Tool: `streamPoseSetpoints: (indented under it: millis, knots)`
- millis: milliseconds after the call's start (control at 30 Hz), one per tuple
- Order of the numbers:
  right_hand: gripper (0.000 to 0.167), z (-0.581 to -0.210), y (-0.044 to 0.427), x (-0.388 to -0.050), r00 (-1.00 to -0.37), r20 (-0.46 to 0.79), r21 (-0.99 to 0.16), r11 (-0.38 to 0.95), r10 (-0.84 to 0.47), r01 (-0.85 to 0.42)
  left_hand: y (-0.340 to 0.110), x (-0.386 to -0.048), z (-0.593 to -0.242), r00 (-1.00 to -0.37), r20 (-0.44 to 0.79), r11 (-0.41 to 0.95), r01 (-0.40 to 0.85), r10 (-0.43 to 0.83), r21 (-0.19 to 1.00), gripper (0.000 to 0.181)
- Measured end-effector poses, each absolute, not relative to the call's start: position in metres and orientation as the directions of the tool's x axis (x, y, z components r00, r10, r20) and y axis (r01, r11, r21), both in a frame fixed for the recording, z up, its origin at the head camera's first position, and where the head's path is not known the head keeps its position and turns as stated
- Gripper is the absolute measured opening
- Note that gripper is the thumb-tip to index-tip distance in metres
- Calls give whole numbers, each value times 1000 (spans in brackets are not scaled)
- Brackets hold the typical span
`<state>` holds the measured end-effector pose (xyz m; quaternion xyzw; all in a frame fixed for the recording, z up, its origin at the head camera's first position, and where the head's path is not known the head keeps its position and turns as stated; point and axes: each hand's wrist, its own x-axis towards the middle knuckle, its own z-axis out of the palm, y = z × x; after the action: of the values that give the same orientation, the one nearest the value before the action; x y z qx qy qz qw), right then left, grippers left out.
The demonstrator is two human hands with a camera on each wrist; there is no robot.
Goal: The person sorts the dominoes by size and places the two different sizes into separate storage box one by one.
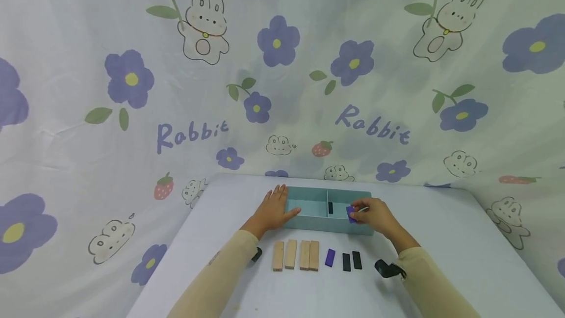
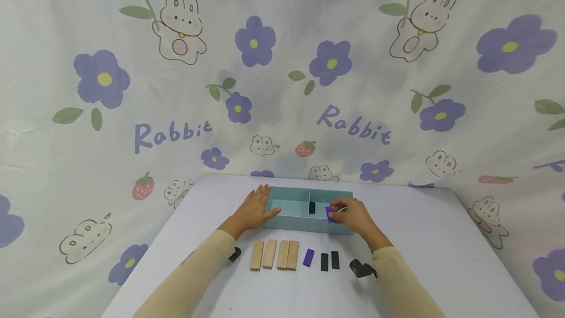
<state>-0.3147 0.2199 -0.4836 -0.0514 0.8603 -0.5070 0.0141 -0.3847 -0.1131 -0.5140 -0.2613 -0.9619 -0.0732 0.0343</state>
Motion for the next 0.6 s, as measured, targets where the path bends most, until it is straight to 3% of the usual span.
streamPoseSetpoints:
  millis: [333, 600]
  knots:
    - [37, -492, 210, -345, -995, -59, -969, 244, -87, 36, -115, -385, -515, -863, 104, 851, 505, 494, 146, 101]
    - [35, -500, 204, -364, -989, -145, -970, 198, -11, 140, -114, -387, -516, -863, 100, 853, 505, 496, 132, 104]
